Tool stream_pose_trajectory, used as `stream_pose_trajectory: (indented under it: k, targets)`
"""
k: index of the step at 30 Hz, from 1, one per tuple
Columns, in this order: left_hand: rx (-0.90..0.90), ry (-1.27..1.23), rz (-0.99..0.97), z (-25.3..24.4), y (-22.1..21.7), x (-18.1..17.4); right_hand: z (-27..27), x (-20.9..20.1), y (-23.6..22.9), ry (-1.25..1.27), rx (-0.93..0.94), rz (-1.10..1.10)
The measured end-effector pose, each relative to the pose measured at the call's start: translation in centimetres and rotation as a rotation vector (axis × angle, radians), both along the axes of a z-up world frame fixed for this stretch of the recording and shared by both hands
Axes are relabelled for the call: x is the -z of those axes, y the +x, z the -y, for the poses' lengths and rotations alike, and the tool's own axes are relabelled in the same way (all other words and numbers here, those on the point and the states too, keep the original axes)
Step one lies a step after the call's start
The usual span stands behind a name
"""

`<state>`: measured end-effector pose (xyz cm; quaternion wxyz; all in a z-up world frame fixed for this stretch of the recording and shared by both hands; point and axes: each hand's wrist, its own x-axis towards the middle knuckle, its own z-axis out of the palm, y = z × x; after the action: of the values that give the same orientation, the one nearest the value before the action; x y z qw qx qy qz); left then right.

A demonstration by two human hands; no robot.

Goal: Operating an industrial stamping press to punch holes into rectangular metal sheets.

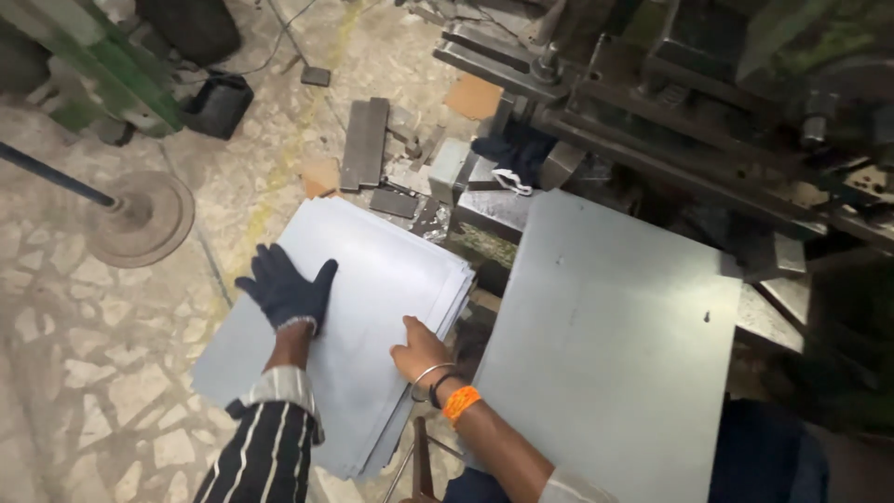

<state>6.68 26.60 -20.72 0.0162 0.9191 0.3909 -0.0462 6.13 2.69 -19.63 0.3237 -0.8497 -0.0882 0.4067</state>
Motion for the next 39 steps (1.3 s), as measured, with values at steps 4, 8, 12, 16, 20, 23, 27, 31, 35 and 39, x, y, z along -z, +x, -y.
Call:
stream_pose_trajectory:
  k: [4, 8, 12, 16, 20, 23, 27, 31, 35, 39]
  targets:
    - [-0.083, -0.258, 0.143, -3.8, 1.0, -0.1, -0.4, -1.2, -0.6, -0.018, -0.070, -0.017]
    - [-0.282, -0.238, -0.011, -5.7, 0.0, 2.1, -1.2, 3.1, -1.1, -0.200, -0.337, -0.010]
    - [-0.291, -0.265, 0.049, -7.9, -1.1, 3.5, -2.2, 1.0, -2.1, -0.287, -0.483, -0.106]
    - [-0.214, -0.294, 0.143, -9.3, -2.1, 0.1, -2.3, -1.5, -2.1, -0.269, -0.430, -0.104]
    - [-0.069, -0.206, 0.192, -9.2, -1.7, -7.0, -1.4, -3.8, -1.7, -0.087, -0.236, 0.008]
    - [-0.068, -0.146, 0.214, -11.4, 0.4, -8.4, -0.3, -4.9, -1.6, 0.085, -0.050, 0.262]
    - [-0.068, -0.133, 0.263, -14.1, 1.2, -9.0, 4.0, -12.3, -1.9, 0.260, 0.178, 0.529]
    - [0.012, -0.185, -0.010, -12.5, 0.1, -12.7, 8.6, -14.1, -1.0, 0.561, 0.507, 0.439]
    - [0.386, -0.094, -0.165, -13.1, 1.4, -5.9, 12.8, -12.6, -1.7, 0.834, 0.646, -0.145]
    - [0.194, -0.545, 0.115, 2.0, -0.5, -14.0, 18.4, -13.1, -3.1, 0.918, 0.773, 0.177]
